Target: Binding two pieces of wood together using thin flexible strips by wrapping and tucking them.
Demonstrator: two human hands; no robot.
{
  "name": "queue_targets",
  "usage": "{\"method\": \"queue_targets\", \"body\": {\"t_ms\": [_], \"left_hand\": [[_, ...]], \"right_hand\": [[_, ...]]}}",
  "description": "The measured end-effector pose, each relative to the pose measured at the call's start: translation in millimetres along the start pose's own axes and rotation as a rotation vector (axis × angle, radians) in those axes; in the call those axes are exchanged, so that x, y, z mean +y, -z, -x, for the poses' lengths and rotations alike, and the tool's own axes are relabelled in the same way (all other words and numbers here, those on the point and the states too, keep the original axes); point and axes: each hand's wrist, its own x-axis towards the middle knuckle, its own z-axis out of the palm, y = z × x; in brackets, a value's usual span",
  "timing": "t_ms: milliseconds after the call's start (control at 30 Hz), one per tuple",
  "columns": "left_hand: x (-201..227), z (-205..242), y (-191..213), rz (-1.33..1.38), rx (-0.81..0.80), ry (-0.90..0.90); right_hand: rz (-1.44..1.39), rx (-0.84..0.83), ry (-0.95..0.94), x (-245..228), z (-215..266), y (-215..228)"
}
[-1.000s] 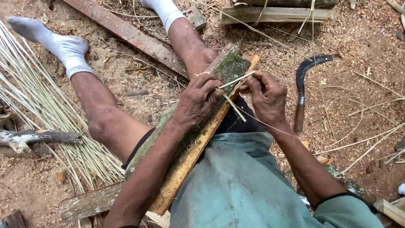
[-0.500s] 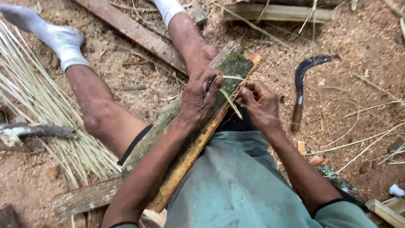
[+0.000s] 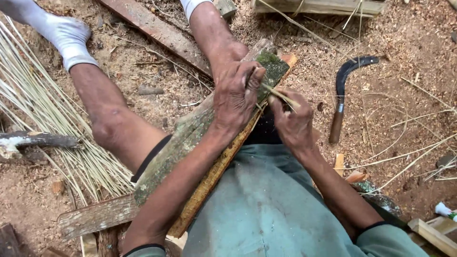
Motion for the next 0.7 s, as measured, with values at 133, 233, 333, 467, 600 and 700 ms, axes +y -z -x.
{"method": "queue_targets", "body": {"t_ms": [133,233,333,467,600,700], "left_hand": [[4,-1,1,-0.103,-0.038,0.031],[-1,-2,-3,-0.078,-0.06,0.076],[4,-3,-3,-0.067,-0.074,0.079],[7,-3,0,-0.094,-0.085,0.068],[-2,1,1,-0.079,-0.096,0.082],[-11,7,2,0.024,-0.177,-0.034]], "right_hand": [[0.052,-0.161,-0.063,-32,11,16],[0.009,-0.262,-0.284,-17,38,3],[-0.141,-0.341,-0.553,-3,44,-4],[-0.534,-0.364,-0.822,-1,35,-9],[-0.702,-0.344,-0.869,2,34,-3],[-0.367,-0.519,-0.745,-21,21,16]]}}
